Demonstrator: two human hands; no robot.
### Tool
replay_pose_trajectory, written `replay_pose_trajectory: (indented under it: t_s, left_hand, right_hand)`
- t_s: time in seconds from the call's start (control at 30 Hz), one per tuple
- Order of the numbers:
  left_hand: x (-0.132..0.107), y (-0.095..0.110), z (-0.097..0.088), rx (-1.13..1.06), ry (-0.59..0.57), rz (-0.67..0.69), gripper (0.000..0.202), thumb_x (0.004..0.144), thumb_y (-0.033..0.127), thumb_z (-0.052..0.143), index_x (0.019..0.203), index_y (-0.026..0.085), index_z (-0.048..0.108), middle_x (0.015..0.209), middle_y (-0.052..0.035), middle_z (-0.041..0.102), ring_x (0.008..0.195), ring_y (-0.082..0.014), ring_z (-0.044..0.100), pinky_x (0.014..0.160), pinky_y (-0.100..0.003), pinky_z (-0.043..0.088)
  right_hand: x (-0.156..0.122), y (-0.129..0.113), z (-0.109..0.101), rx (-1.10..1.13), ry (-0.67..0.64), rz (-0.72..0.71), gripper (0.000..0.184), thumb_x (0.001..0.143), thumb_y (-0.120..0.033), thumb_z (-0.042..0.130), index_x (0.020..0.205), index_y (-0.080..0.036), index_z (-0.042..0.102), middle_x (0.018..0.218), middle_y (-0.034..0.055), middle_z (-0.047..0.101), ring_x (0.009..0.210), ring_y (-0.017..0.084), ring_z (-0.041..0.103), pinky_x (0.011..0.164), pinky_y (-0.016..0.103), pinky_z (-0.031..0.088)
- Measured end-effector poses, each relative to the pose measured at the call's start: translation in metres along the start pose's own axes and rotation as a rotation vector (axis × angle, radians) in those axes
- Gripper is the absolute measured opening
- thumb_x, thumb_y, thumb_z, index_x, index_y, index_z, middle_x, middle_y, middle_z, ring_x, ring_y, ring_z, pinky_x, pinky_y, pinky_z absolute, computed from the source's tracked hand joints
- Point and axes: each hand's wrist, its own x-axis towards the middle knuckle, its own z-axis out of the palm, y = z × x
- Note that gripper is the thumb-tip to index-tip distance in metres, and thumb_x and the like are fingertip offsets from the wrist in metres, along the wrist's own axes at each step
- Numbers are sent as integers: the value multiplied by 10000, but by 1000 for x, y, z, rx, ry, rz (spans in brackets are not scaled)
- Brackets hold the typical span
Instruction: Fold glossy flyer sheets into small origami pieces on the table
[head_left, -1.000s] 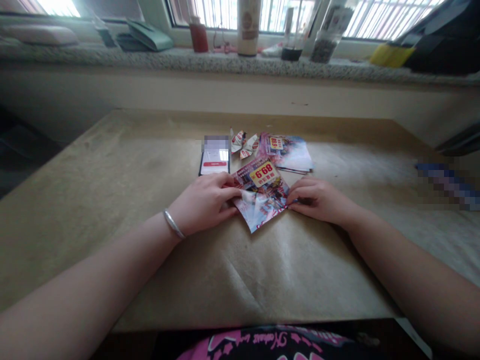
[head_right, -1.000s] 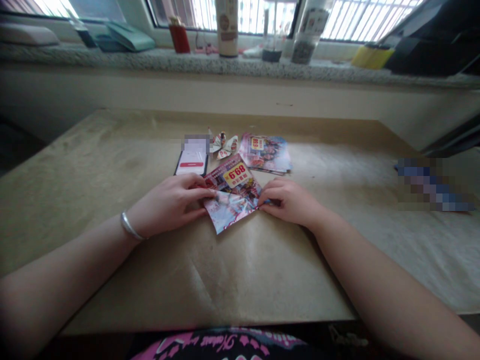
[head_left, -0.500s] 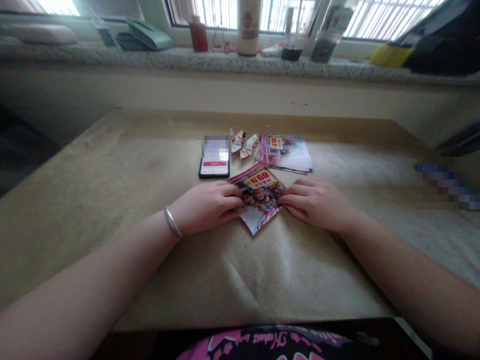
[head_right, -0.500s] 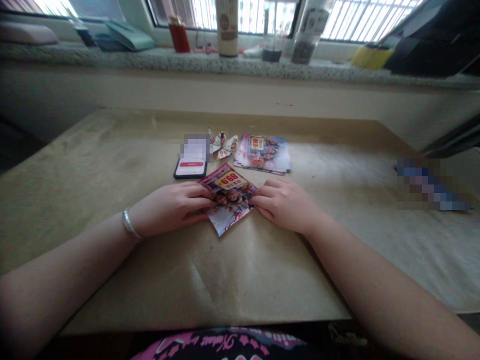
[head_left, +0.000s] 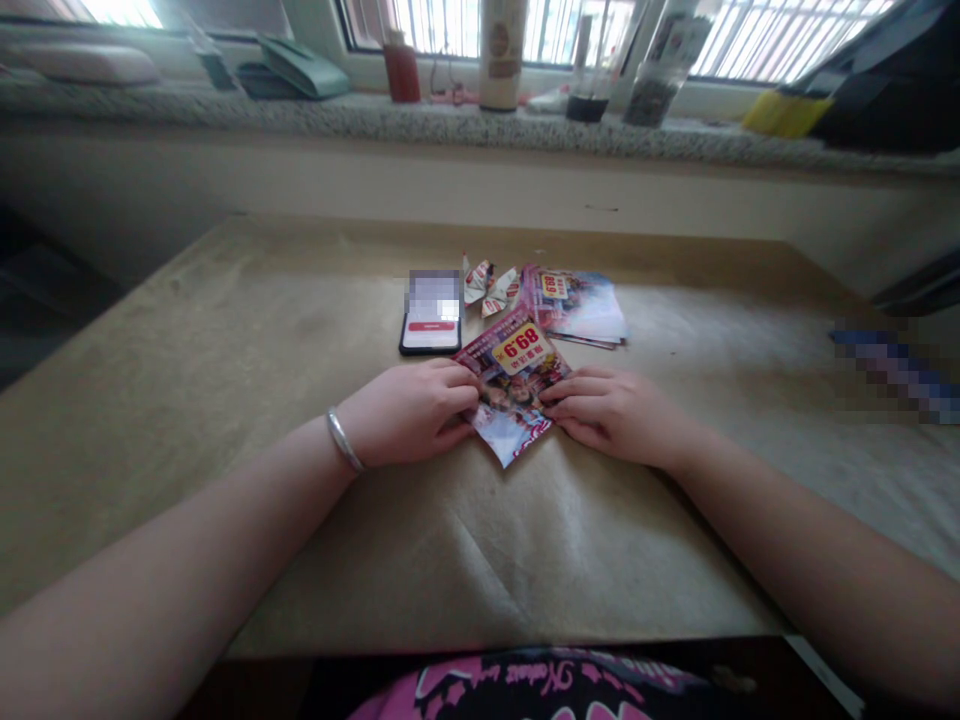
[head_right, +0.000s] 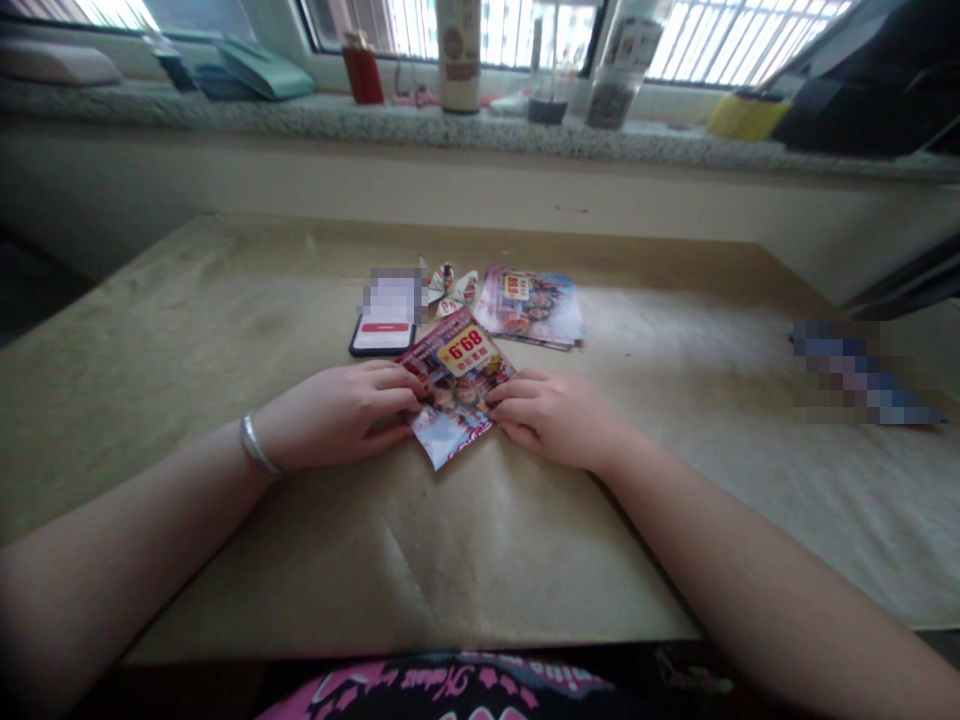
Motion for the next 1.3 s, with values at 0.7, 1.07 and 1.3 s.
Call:
replay_pose_trajectory:
  t_s: [0.7, 1.07, 1.3]
  left_hand:
    - [6, 7, 5, 15, 73, 150, 237, 922, 329, 497, 1006, 196, 674, 1052, -67, 669, 980, -197, 603, 878, -326, 500]
    - [8, 7, 9, -258, 90, -54, 200, 884, 303, 525, 815, 179, 666, 879, -44, 663, 867, -159, 599, 815, -273, 468]
    - [13, 18, 11, -429, 138, -302, 292, 917, 372, 458, 860, 170, 661, 801, -21, 664, 745, -139, 589, 691, -249, 448]
  right_hand:
    - [5, -9, 0, 27, -34, 131, 147, 876, -227, 530, 857, -198, 672, 900, 44, 706, 842, 174, 630, 750, 291, 496]
    - [9, -11, 4, 205, -7, 306, 101, 819, -166, 547, 777, -183, 637, 852, 60, 688, 830, 186, 609, 765, 312, 486]
    - [7, -11, 7, 226, 50, 292, 125, 850, -177, 535, 804, -192, 651, 860, 61, 705, 835, 183, 624, 771, 318, 497]
